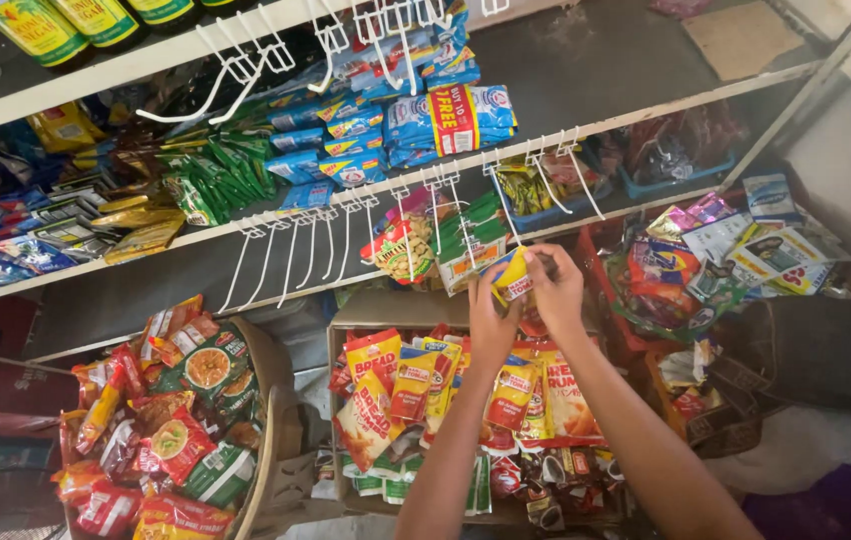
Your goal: Sorting and hanging various grocery sachets and bread crumbs from a box onto display hooks.
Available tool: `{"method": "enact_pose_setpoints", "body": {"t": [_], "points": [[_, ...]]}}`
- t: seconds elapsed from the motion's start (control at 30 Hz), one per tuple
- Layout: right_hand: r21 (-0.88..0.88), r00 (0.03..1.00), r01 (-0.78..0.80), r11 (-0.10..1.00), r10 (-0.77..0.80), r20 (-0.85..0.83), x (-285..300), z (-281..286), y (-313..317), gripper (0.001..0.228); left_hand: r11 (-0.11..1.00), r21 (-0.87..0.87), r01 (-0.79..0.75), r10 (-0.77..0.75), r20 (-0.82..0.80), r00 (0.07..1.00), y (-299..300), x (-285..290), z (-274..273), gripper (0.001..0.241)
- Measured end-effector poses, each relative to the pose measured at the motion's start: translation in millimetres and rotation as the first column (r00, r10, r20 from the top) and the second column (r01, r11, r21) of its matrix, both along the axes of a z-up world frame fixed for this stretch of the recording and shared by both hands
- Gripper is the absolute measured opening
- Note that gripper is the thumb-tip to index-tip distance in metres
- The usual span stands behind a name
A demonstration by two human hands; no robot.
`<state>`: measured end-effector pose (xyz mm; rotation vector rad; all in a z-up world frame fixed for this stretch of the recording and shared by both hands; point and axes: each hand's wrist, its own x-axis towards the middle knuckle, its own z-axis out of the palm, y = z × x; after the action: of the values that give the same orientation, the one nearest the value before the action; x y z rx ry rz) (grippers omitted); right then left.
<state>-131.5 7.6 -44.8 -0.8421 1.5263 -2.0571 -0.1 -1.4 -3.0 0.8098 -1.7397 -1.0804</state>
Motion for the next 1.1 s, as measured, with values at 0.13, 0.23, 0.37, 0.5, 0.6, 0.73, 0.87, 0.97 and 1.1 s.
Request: {"method": "enact_pose_setpoints", "body": {"t": [0.13,0.23,0.37,0.5,0.6,0.73,0.87,0.97,1.1], "points": [[-0.002,0.997,-0.009,1.0,0.009,-0.075,-1,4,-2,0.015,0.993,-0.115,0.0,-0.002,-0.02,1.0,-6,-1,-6,0.061],[0.061,0.999,-0.014,0.998,0.017,-0.041,0,11,-6,0.016,1.0,0.007,0.016,-0.016,-0.006,1.0,-9,-1,-1,0.059],[0.009,0.998,0.03,1.0,-0.03,-0.06,-16,-16,-29,0.014,0.999,0.036,0.023,-0.025,0.047,0.999,-22,-8,-6,0.064],[0.023,0.973,0.093,0.995,-0.086,-0.213,-22,-10,-43,0.011,0.997,-0.079,0.007,-0.004,0.035,0.999,-36,-16,-15,0.068],[0.091,0.969,0.125,0.988,-0.102,-0.224,-24,-11,-47,0.01,0.995,-0.103,-0.006,0.012,0.059,0.998,-44,-20,-24,0.07],[0.104,0.865,0.181,0.978,-0.108,-0.49,-23,-27,-37,0.032,0.996,0.071,0.054,-0.059,0.065,0.996,-45,-16,-25,0.072],[0.183,0.671,0.277,0.943,-0.053,-0.74,13,-15,-2,0.051,0.958,0.244,0.153,-0.149,-0.036,0.988,-44,-3,-68,0.06],[0.313,0.691,0.23,0.921,0.072,-0.72,41,-61,16,0.059,0.978,-0.168,0.119,-0.084,0.202,0.976,-48,24,-157,0.057],[0.432,0.747,0.113,0.895,0.21,-0.631,86,-141,41,0.049,0.984,0.032,0.177,-0.18,0.247,0.952,-22,81,-195,0.041]]}}
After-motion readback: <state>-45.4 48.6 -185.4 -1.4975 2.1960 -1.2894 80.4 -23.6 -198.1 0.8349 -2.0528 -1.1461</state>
